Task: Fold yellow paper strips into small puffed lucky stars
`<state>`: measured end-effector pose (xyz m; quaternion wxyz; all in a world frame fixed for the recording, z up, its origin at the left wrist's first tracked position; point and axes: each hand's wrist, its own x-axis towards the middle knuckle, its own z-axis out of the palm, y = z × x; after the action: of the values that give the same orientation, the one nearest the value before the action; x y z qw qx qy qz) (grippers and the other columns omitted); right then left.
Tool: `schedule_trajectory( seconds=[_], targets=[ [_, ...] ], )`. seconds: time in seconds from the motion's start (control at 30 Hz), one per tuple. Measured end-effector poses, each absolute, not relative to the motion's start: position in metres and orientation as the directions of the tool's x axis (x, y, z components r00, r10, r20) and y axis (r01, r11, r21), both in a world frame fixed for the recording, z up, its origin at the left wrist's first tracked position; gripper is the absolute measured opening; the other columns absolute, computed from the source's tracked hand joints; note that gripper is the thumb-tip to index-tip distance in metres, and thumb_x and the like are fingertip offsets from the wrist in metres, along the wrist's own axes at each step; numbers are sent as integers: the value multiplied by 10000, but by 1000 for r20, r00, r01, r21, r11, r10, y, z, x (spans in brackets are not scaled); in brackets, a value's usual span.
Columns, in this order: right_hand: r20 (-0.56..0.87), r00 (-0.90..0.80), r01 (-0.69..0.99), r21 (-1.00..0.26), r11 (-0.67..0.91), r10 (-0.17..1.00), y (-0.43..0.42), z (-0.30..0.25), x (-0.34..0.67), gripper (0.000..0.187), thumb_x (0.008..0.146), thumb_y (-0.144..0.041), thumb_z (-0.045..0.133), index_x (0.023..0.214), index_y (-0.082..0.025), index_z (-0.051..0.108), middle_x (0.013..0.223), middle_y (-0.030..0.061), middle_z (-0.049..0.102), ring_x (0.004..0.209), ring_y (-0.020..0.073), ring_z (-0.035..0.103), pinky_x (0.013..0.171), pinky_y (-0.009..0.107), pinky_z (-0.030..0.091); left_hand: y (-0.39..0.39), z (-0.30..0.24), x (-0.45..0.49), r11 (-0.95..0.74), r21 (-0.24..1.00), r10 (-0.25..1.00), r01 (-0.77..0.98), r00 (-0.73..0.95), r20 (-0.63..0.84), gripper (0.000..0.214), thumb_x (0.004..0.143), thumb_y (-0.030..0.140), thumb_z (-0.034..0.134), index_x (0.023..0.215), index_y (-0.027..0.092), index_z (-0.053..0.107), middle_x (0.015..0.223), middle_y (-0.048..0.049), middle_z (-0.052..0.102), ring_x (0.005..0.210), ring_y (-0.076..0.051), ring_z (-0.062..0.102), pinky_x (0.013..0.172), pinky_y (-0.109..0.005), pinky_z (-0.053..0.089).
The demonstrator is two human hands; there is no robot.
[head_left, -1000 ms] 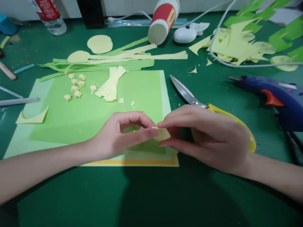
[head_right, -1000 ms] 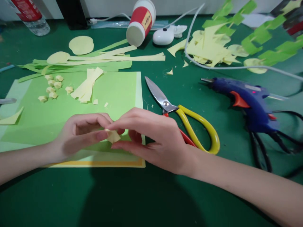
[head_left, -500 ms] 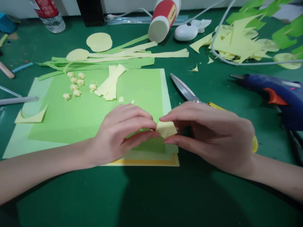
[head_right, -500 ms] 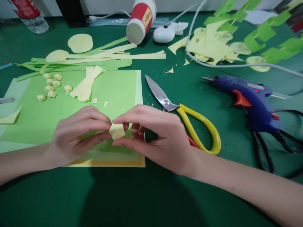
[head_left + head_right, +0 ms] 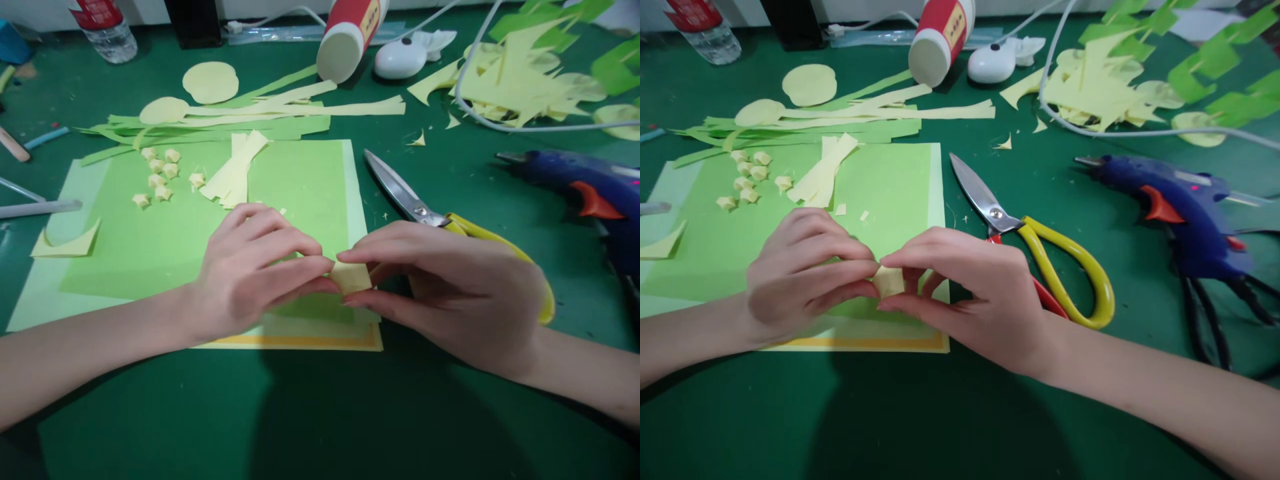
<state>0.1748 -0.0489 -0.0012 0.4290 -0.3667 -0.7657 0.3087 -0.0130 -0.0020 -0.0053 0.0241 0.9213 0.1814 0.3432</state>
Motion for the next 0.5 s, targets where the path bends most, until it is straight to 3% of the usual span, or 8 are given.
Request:
schedule_trajectory(
  seconds=[0.23,0.4,0.5],
  targets=[
    [398,-365,321,-795,515,842,-52,-1,174,184,746,-89,606,914,-162,586,814,15,644,699,70,615,569,135,550,-3,-3,-10,-921,208,383,330,670,636,97,773,232,606,684,196,587,613,54,658,561,-94,548,605,-274,432],
    [438,-345,430,-712,554,830,-53,0,172,171,738,-79,616,890,-157,599,792,7,671,672,59,624,569,99,550,-5,-2,-10,-889,308,457,338,655,602,113,779,165,591,669,189,580,599,60,648,558,-78,534,678,-278,442],
    [457,-343,477,-668,571,821,-54,1,172,142,753,-94,605,868,-177,605,781,-6,682,680,66,634,609,109,559,-6,-3,-10,-892,294,452,344,666,593,145,789,141,569,653,190,573,593,66,642,570,-76,538,705,-280,439]
  ],
)
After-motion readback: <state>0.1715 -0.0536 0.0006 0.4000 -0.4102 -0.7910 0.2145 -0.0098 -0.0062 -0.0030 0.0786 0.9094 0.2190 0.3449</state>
